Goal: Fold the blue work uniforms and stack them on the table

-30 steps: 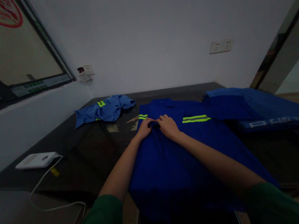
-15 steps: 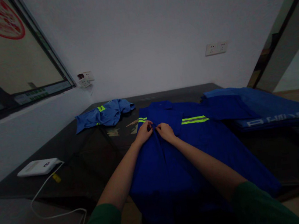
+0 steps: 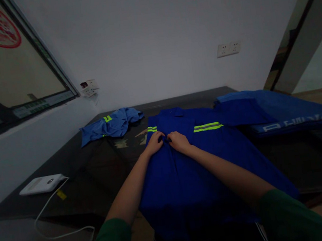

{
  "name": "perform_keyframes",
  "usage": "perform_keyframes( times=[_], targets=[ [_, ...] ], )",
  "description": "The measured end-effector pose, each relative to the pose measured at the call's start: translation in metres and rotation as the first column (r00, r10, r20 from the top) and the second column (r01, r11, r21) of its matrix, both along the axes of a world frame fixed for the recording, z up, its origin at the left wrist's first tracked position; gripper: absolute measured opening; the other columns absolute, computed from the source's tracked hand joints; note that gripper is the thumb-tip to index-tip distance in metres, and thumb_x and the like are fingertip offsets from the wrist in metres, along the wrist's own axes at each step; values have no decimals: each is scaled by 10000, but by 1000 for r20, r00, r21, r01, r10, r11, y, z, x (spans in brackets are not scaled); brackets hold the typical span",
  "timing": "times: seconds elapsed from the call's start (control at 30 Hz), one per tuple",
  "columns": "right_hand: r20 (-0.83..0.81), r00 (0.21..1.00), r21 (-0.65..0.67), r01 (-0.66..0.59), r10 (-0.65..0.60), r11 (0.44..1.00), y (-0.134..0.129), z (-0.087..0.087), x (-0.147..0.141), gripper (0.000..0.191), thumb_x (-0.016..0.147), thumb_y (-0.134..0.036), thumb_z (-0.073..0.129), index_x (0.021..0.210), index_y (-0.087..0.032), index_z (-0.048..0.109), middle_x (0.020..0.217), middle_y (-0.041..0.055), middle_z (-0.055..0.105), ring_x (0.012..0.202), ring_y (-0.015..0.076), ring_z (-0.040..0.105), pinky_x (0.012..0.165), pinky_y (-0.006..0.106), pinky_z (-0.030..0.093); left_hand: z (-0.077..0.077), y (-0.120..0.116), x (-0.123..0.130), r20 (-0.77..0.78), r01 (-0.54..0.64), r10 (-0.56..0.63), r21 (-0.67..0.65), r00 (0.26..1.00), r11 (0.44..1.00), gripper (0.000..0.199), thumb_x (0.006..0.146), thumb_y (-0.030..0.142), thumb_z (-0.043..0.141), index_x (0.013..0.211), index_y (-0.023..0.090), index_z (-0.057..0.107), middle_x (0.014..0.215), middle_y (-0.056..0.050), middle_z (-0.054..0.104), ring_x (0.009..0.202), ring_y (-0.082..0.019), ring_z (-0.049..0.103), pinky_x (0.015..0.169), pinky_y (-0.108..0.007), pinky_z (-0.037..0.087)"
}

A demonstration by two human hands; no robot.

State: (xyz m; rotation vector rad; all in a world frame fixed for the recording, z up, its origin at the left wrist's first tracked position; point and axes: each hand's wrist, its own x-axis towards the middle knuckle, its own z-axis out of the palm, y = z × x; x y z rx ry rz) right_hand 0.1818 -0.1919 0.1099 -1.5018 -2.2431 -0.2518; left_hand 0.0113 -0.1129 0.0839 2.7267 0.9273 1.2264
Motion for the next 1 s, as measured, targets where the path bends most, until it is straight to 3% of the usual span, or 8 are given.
perform_keyframes(
  times=[0.23, 0.53, 0.73, 1.0],
  targets=[
    [0, 999, 14, 53, -53, 999, -5, 4, -4, 287, 923, -149, 428, 1149, -168, 604, 1139, 104, 654, 1088, 218, 580, 861, 289, 456, 3, -4, 1, -3, 7, -7, -26, 1000, 1000, 212, 760, 77, 449, 903, 182, 565, 955, -67, 612, 981, -216, 560, 937, -384, 438],
    [29, 1000, 6, 6, -6, 1000, -31, -18, 20, 416, 936, -213, 459, 1342, -143, 520, 1368, 129, 542, 1254, 226, 504, 1027, 328, 403, 5, -6, 3, -21, 5, -7, -96, 1000, 995, 202, 887, 154, 375, 976, 201, 550, 971, -53, 631, 940, -191, 600, 883, -332, 474],
    [98, 993, -26, -61, 63, 998, -26, -28, 24, 435, 972, -305, 418, 1375, -158, 491, 1452, 137, 446, 1360, 255, 384, 1122, 473, 274, 4, -3, 7, -86, -45, 39, -64, 996, 997, 225, 918, 201, 378, 1032, 185, 571, 1045, -84, 624, 1011, -217, 572, 956, -385, 436],
    [135, 984, -60, -110, 117, 992, -26, -25, 27, 445, 963, -367, 444, 1360, -176, 505, 1469, 166, 412, 1368, 294, 364, 1103, 563, 250, -2, -5, 12, -168, -130, 126, -12, 978, 991, 306, 945, 369, 427, 1158, 208, 578, 1193, -94, 567, 1160, -235, 512, 1037, -415, 380]
  ],
)
